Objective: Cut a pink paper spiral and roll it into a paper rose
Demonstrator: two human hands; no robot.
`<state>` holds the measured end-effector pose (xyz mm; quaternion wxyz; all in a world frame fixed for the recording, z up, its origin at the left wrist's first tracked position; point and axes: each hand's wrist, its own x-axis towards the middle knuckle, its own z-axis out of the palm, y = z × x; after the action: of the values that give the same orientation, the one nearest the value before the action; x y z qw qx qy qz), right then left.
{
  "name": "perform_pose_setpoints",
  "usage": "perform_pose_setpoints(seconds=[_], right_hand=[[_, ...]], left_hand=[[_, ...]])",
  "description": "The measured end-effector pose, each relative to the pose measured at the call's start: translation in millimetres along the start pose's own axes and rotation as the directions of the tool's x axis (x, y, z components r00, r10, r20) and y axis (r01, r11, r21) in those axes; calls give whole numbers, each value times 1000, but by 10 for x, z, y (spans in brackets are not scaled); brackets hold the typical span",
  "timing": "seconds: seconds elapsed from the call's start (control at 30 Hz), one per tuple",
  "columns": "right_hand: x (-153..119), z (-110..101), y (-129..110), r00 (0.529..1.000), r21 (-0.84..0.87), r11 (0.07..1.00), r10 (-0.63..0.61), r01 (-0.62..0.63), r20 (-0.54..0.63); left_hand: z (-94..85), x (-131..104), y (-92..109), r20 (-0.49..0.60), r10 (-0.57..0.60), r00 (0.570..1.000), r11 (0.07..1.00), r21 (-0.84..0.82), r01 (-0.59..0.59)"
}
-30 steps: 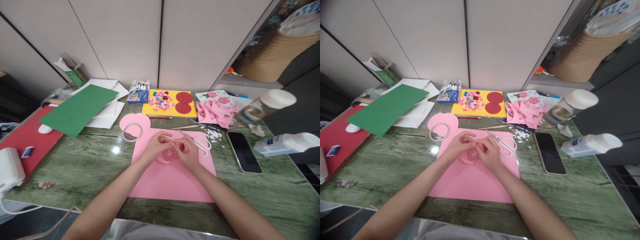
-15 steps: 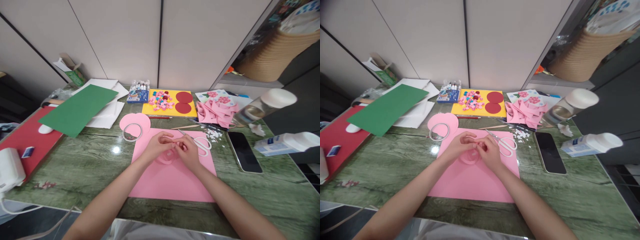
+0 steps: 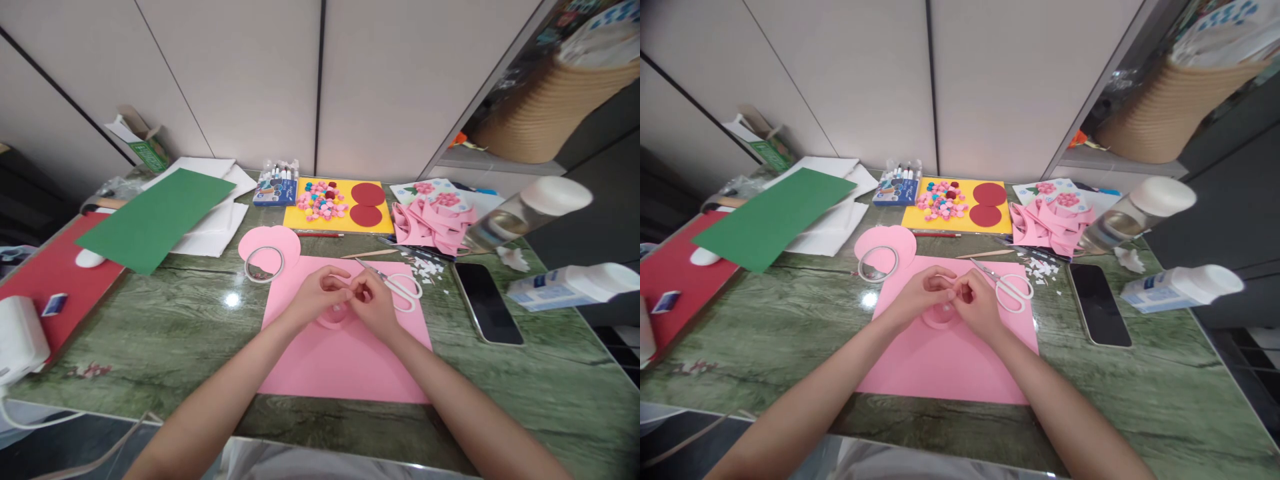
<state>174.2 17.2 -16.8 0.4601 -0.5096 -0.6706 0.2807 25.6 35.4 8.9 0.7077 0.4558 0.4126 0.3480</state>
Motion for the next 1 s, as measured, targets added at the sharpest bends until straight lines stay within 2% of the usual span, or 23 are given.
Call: perform_pose_setpoints(seconds=[0.23,0.43,0.53,0.7,0.83,1.0], right_hand=[[-7,-37,-8,996,-10,997,-82,82,41],[-11,-29,17,975,-13,990,-135,139,176],[-13,-19,31,987,-33,990,-131,134,88],[-7,-14,35,997,-54,997,-55,53,-50],[3,-18,12,996,-30,999,-43,41,-79],[9,-10,7,997,-7,999,-37,37,-69]], left_hand=[[-60,9,11,-66,31,997,999,-29,-33],[-42,1,50,-68,18,998,1000,8,-18],[-30,2,49,-62,15,998,1000,-12,-16],[-18,-1,45,-55,50,997,998,-46,-52],[-17,-10,56,-69,46,997,998,-33,-48],[-15,-7,26,-30,47,998,999,-16,-47]])
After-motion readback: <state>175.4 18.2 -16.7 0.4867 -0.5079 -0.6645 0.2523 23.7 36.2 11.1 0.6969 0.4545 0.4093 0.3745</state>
